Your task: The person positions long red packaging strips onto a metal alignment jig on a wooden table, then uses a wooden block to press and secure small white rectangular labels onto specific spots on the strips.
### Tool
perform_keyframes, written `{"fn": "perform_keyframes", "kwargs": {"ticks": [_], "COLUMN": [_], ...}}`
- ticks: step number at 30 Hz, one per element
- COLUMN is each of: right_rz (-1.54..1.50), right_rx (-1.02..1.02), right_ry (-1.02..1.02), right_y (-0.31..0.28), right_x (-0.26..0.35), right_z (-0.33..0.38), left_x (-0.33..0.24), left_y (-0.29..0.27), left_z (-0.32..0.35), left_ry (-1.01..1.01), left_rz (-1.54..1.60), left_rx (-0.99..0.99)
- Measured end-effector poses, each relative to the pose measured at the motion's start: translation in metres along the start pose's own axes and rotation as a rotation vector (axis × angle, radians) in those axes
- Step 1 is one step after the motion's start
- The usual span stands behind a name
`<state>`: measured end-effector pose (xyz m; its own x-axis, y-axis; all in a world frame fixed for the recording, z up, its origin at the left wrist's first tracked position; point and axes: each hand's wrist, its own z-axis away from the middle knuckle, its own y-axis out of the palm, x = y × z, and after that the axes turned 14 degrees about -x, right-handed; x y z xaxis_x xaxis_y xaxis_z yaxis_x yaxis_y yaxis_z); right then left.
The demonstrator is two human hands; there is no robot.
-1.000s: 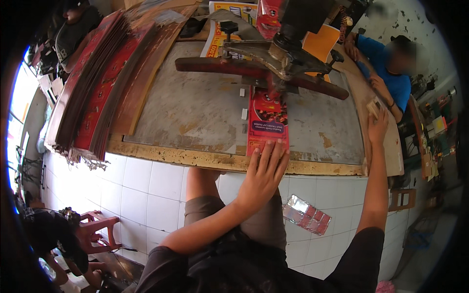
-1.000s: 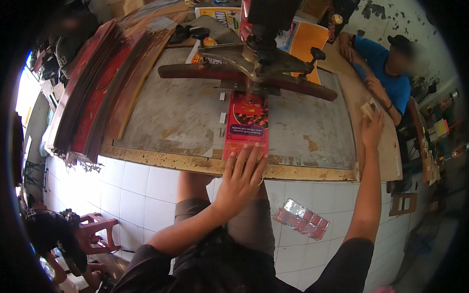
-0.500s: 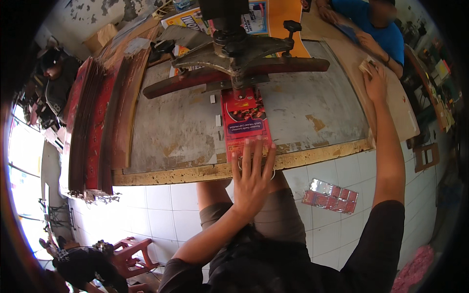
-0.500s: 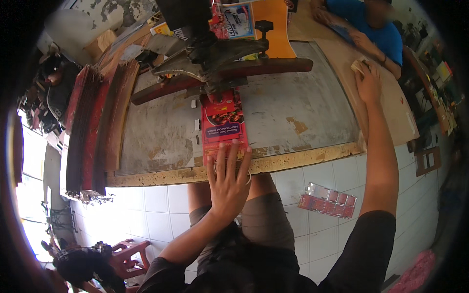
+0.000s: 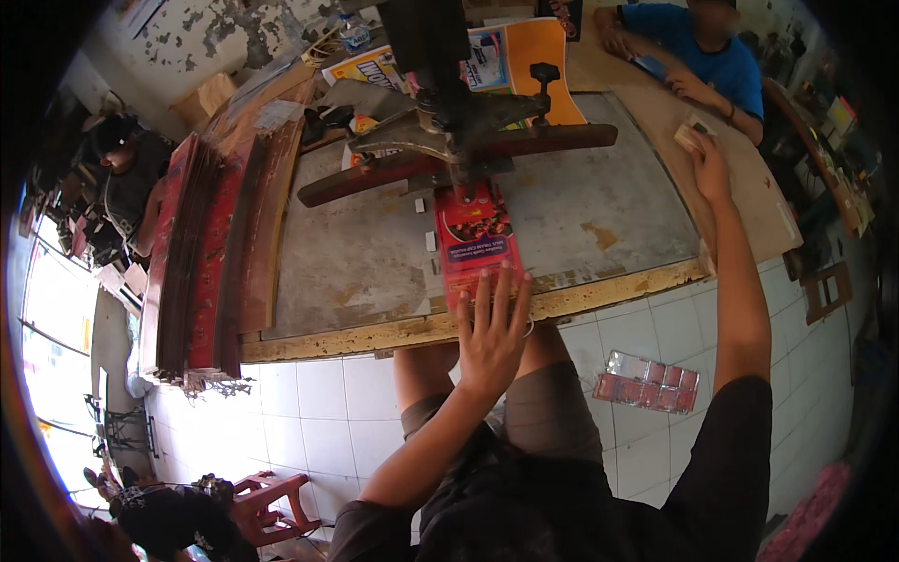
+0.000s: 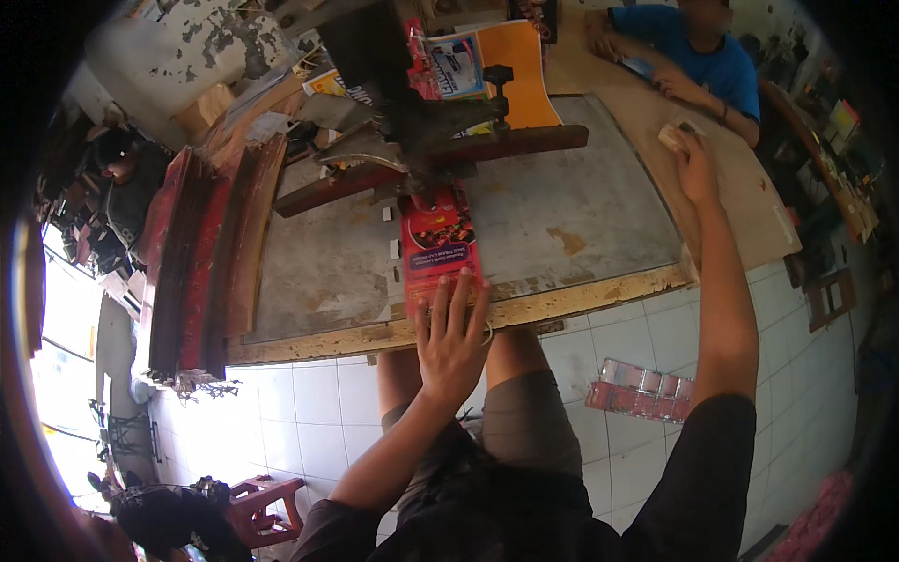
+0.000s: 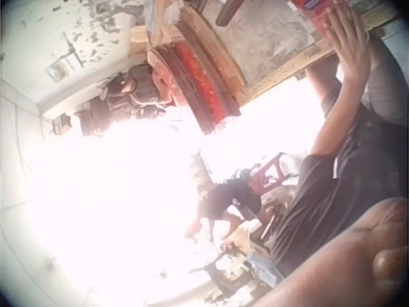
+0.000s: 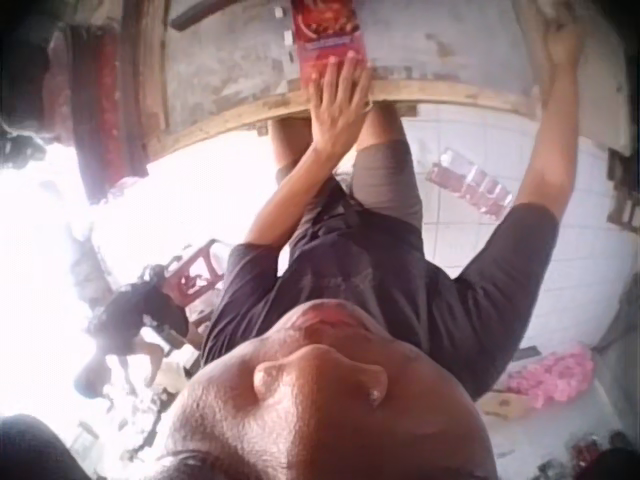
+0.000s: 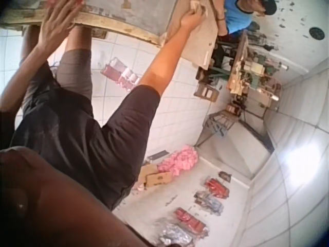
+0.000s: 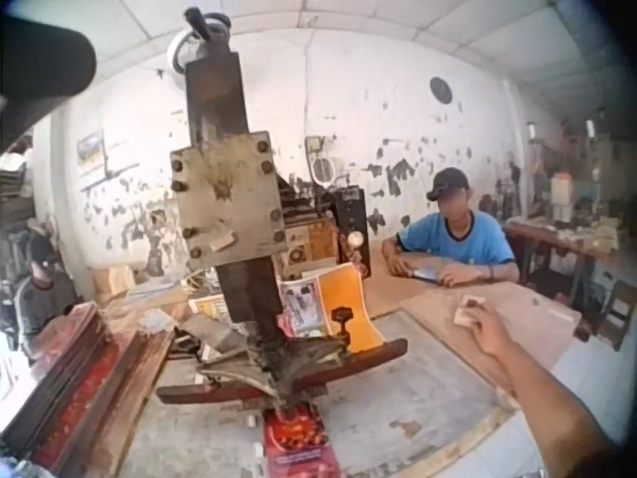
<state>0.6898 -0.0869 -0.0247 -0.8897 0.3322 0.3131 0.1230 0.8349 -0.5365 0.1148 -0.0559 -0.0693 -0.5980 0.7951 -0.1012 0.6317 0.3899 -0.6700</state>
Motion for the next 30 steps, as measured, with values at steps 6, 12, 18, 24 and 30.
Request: {"fn": "perform_keyframes", "kwargs": {"ticks": [6,12,18,24,30], "right_rz": [-0.352,-0.725,-0.871,-0.772,-0.681], "right_rx": [0.092,0.36,0.575,0.497,0.43], "right_ry": [0.101,0.037,-0.163,-0.302,-0.344], "right_y": [-0.085,-0.175,-0.156,-0.081,-0.029], "right_x": [0.133,0.284,0.37,0.391,0.394], "right_z": [0.062,0.133,0.143,0.139,0.131], "left_x": [-0.001,0.002,0.008,0.001,0.002], "left_y": [-0.004,-0.001,0.014,0.013,0.011], "left_z": [-0.002,0.002,0.015,0.01,0.006], "left_ry": [-0.004,0.026,0.033,0.005,0.031], "left_rz": [0.008,-0.036,0.037,0.036,-0.037], "left_rx": [0.009,-0.025,-0.063,-0.04,-0.087]}}
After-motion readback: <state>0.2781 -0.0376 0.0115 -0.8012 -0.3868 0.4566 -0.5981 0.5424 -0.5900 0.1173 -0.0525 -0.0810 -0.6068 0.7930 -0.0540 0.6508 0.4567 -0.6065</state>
